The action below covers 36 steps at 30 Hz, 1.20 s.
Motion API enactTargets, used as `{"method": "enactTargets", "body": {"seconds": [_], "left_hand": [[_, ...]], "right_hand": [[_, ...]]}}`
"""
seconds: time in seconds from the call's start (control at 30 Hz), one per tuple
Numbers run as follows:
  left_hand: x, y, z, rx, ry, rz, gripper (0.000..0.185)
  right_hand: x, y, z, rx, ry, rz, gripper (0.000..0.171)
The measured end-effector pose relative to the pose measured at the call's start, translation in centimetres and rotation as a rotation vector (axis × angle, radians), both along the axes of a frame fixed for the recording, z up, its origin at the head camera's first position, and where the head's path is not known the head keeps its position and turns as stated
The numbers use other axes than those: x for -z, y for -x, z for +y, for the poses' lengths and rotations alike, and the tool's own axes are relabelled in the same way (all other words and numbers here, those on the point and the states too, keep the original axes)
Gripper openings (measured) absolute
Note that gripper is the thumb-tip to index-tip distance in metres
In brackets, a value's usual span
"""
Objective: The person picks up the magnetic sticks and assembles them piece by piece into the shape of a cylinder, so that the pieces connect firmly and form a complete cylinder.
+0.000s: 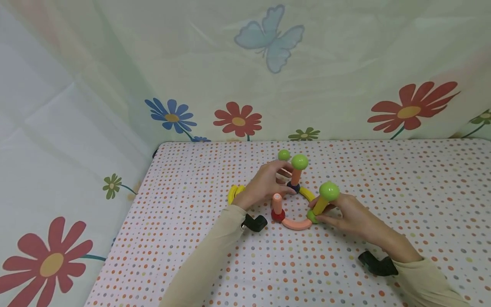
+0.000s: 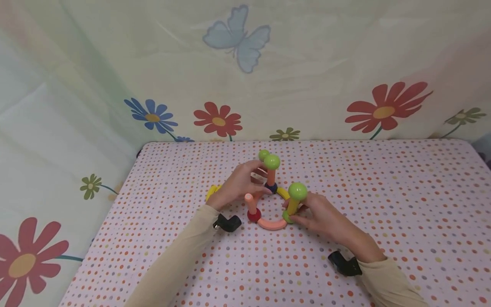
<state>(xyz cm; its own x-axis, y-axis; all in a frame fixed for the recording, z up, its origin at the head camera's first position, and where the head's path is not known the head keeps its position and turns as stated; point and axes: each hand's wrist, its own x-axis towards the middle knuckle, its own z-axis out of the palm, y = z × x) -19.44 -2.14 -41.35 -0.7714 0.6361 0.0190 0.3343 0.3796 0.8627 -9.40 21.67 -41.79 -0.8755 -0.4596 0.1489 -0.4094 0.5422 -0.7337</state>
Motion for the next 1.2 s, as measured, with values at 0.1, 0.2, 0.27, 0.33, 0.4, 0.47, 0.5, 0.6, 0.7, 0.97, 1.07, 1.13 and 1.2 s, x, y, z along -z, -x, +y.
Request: {"method": "enactTargets", "body": {"seconds": [0.1,0.2,0.27,0.33,0.4,0.47,0.5,0.6,0.7,0.97,1.07,1.13,1.2], "left_hand": [[-1.1,0.8,-0.1,-0.003,0.05,0.032,0.059],[-1.9,1.8,0.0,-0.038,0.135,0.113,0.056],[-2.1,2.6,0.2,-0.069,0.227,0.188,0.053],[-2.1,3.4,0.5,-0.075,0.32,0.248,0.052],[-2.0,4.0,0.7,-0.061,0.418,0.296,0.051],[-1.7,4.6,0.9,-0.039,0.502,0.325,0.05],[-1.6,4.9,0.9,-0.029,0.538,0.336,0.049],[-1.2,5.3,0.8,-0.021,0.609,0.346,0.042],[-1.0,5.5,0.7,-0.023,0.63,0.352,0.035],[-0.5,4.9,-0.3,-0.061,0.586,0.294,0.031],[-0.8,4.1,-1.5,-0.096,0.522,0.24,0.03],[-1.3,3.2,-2.4,-0.113,0.471,0.211,0.029],[-1.9,2.0,-3.4,-0.126,0.429,0.196,0.028]], "right_hand": [[-0.1,-0.1,0.1,0.011,-0.01,0.009,0.031],[-0.2,-0.3,0.3,0.02,-0.011,0.022,0.033],[-0.2,-0.4,0.3,0.021,-0.009,0.026,0.034],[-0.2,-0.5,0.3,0.017,-0.004,0.025,0.036],[-0.2,-0.6,0.1,0.006,0.006,0.023,0.036],[-0.1,-0.5,-0.1,-0.01,0.018,0.008,0.034],[-0.1,-0.5,-0.2,-0.019,0.023,0.002,0.033],[-0.2,-0.3,-0.5,-0.047,0.035,-0.025,0.03],[-0.2,-0.2,-0.6,-0.063,0.032,-0.069,0.026],[0.0,0.1,-0.4,-0.07,0.022,-0.153,0.026],[0.0,0.1,-0.2,-0.058,0.012,-0.166,0.025],[0.1,0.1,0.1,-0.04,0.003,-0.172,0.026],[0.2,0.0,0.4,-0.022,-0.006,-0.168,0.028]]}}
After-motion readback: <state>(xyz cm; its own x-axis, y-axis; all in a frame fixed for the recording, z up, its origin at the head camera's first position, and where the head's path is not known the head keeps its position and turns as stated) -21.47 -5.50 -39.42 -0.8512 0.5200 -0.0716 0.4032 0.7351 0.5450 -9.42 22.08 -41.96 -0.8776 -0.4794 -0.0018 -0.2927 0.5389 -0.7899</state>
